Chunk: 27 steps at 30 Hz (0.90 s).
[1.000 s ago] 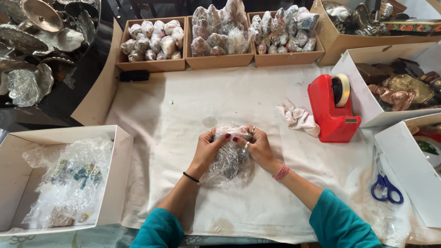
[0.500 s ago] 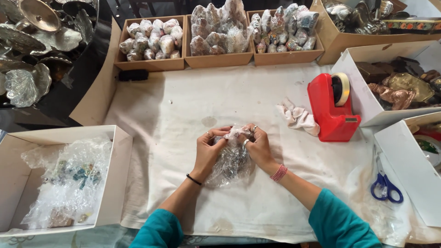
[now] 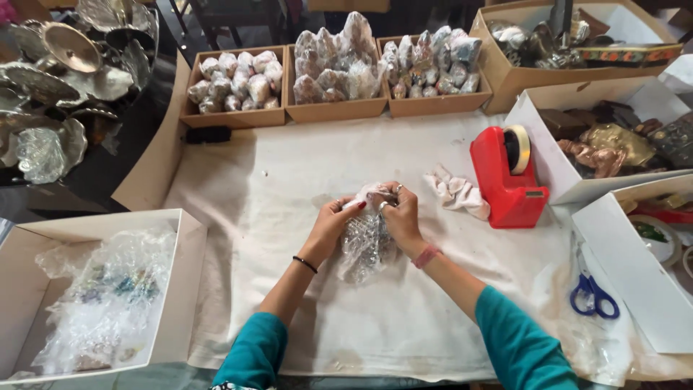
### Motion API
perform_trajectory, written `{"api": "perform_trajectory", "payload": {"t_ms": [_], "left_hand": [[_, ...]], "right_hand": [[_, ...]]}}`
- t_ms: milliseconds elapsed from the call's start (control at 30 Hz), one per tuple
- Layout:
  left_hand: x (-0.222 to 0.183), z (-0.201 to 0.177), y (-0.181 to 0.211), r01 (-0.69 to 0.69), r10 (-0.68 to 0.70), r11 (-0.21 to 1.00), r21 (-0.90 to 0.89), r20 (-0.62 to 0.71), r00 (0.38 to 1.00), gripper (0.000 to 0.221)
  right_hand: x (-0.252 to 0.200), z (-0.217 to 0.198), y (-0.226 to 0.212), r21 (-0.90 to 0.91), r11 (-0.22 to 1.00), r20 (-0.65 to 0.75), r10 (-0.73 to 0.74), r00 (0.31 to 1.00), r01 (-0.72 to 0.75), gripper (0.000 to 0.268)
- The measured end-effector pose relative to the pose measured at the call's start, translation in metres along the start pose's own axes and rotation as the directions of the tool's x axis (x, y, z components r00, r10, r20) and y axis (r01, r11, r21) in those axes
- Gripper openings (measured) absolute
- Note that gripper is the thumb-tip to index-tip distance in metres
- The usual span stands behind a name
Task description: The person wraps a small, dark-colored figurine in bubble wrap and secures it with tape. They then place the wrapped item into a cardboard box and proceed to wrap a second figurine in the same manner.
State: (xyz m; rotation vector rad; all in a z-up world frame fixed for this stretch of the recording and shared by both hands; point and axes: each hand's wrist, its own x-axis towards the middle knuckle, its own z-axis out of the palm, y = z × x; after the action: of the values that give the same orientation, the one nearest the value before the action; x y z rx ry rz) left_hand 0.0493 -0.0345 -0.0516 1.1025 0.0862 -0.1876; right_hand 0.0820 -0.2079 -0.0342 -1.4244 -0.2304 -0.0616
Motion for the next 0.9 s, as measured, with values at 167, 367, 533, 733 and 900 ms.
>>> {"api": "perform_trajectory", "payload": {"t_ms": [167, 367, 533, 733, 900], "left_hand": [[0.036, -0.004, 0.021, -0.116, 0.119, 0.984, 0.132, -0.013, 0.993, 0.022], [0.052, -0.007, 0.006, -0.283, 0.35, 0.891, 0.356, -0.14, 0.926, 0.015], [0.032, 0.009, 0.012, -0.304, 0.352, 0.925, 0.228, -0.213, 0.911, 0.012], [0.036, 0.002, 0.008, -0.27, 0.319, 0.938, 0.217, -0.237, 0.918, 0.015], [0.035, 0.008, 0.019, -0.339, 0.363, 0.928, 0.153, -0.179, 0.914, 0.018]], "right_hand": [[0.036, 0.014, -0.008, -0.13, 0.983, -0.007, -0.13, 0.991, 0.128, 0.005], [0.047, 0.009, 0.032, 0.012, 1.0, 0.027, -0.028, 0.999, 0.027, 0.015], [0.033, 0.009, -0.004, 0.239, 0.958, 0.172, 0.12, 0.978, -0.159, 0.029], [0.029, 0.017, -0.02, -0.023, 0.994, 0.288, -0.094, 0.953, 0.106, 0.041], [0.025, 0.019, -0.012, -0.305, 0.871, 0.195, -0.337, 0.921, 0.384, 0.026]]}}
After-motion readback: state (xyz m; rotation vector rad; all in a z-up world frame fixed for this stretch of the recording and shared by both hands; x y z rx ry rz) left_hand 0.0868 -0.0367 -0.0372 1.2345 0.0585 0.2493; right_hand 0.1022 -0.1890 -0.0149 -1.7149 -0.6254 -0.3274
